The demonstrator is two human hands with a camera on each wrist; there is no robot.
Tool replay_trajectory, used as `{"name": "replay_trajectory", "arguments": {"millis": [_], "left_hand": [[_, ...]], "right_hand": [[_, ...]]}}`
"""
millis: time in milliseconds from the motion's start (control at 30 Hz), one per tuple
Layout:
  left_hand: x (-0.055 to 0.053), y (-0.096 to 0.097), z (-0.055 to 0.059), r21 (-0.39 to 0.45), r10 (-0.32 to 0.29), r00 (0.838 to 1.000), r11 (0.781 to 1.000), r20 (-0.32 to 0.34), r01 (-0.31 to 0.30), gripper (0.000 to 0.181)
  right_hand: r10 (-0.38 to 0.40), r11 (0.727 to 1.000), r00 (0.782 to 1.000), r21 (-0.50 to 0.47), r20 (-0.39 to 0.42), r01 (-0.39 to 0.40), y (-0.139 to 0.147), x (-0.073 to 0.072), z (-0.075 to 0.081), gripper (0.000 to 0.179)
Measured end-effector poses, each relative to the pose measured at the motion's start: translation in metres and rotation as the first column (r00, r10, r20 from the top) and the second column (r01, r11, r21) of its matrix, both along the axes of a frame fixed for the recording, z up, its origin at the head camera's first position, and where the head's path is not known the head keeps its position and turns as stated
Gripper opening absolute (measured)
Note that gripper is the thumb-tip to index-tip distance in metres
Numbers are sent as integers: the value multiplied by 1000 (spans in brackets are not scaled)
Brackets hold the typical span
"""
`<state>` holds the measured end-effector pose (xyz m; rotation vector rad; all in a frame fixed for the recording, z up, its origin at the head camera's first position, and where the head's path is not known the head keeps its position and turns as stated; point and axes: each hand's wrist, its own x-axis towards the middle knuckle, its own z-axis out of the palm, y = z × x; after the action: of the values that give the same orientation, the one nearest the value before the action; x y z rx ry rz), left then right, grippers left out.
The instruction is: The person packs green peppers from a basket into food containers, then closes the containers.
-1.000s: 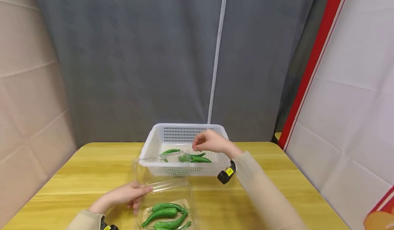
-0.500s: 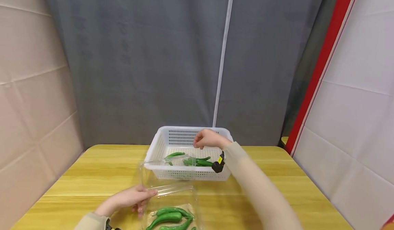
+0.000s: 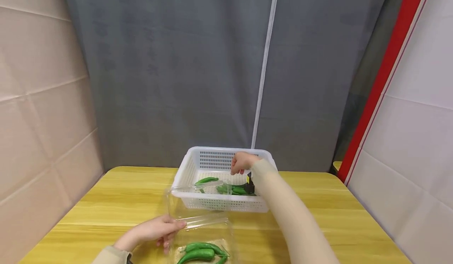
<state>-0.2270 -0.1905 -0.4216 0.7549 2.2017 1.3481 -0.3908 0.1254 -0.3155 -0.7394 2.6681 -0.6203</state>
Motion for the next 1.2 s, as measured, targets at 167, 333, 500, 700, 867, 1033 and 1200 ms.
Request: {"name": "replay_trajectory", "arguments": {"millis": [167, 333, 500, 700, 867, 1033, 1200], "left_hand": [[1, 0, 1, 3, -4, 1000, 1000, 12, 4, 66], [5, -3, 2, -1, 2, 1000, 1000, 3, -2, 65], [8, -3, 1, 1, -6, 1000, 1000, 7, 6, 65], [10, -2, 1, 8, -10, 1000, 1000, 19, 10, 65], [11, -2, 0, 7, -4, 1000, 1000, 16, 4, 65], [11, -2, -1, 19, -3, 1000, 1000, 27, 2, 66], [9, -2, -2, 29, -13, 999, 999, 32, 13, 66]], "right_hand": [[-53, 994, 998, 98, 40, 49, -4, -2, -5, 10], [-91, 980, 994, 183, 68, 77, -9, -7, -15, 9], [-99, 966, 989, 251, 110, 69, -16, -7, -20, 14], [-125, 937, 987, 338, 101, 84, -23, -7, -25, 23], [-115, 906, 990, 417, 80, 71, -29, -6, -27, 29], [-113, 857, 993, 509, 36, 79, -35, -6, -32, 41], [-149, 853, 989, 508, 19, 119, -41, -9, -37, 48]]}}
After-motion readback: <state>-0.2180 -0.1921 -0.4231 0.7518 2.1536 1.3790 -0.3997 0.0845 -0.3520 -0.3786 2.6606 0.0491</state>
